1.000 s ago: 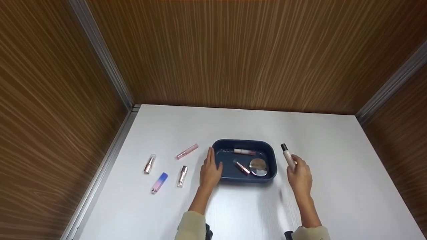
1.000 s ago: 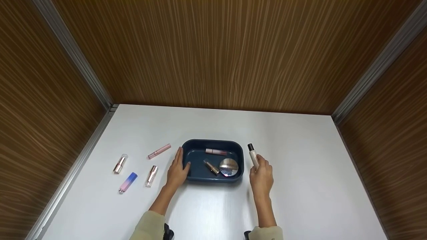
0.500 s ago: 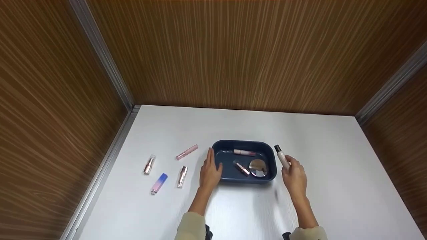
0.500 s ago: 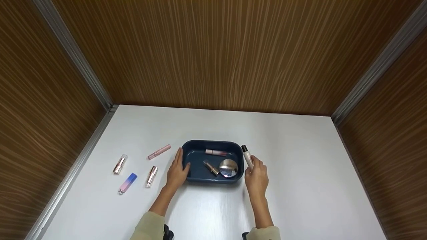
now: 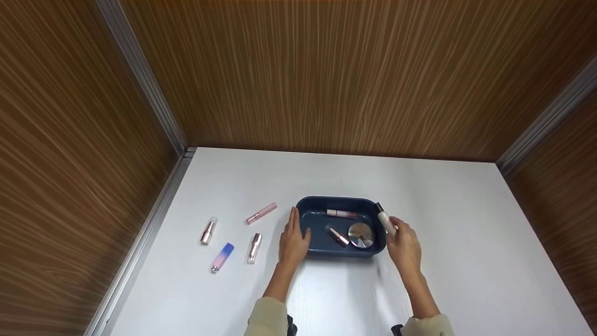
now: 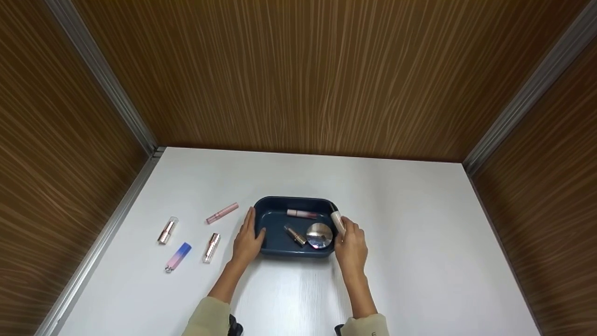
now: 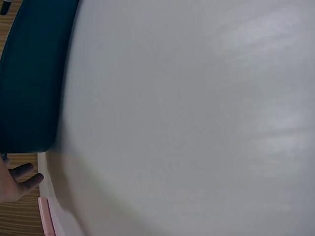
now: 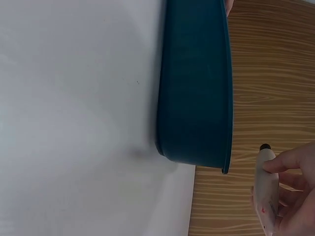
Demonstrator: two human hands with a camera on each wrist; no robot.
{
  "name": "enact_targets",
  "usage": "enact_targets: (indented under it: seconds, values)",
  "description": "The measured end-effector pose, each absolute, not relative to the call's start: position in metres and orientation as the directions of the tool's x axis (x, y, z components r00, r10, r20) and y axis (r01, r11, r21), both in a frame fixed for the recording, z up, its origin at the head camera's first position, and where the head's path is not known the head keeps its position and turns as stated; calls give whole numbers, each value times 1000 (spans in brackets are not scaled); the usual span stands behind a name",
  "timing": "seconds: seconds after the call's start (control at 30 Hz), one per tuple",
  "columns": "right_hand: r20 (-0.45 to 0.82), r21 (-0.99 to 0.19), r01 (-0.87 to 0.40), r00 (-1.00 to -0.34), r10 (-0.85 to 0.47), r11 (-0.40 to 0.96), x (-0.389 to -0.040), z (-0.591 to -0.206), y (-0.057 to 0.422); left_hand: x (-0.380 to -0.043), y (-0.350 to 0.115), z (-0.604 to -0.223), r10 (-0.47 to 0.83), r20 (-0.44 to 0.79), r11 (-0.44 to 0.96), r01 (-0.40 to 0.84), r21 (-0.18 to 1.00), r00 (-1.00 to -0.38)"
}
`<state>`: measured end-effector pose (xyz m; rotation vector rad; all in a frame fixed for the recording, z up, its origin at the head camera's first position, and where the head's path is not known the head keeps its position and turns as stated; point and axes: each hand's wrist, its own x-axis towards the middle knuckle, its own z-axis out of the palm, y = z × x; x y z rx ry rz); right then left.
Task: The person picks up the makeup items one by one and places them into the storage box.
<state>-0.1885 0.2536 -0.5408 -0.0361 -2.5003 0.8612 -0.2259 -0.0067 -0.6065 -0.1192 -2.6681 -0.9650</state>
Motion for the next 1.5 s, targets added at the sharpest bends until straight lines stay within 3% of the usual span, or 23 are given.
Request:
enact_targets:
  seconds: [1.5]
  values:
    - [349, -557, -258, -935, -59, 789, -212, -547, 208, -228, -7, -606, -23, 298, 764, 175, 621, -954]
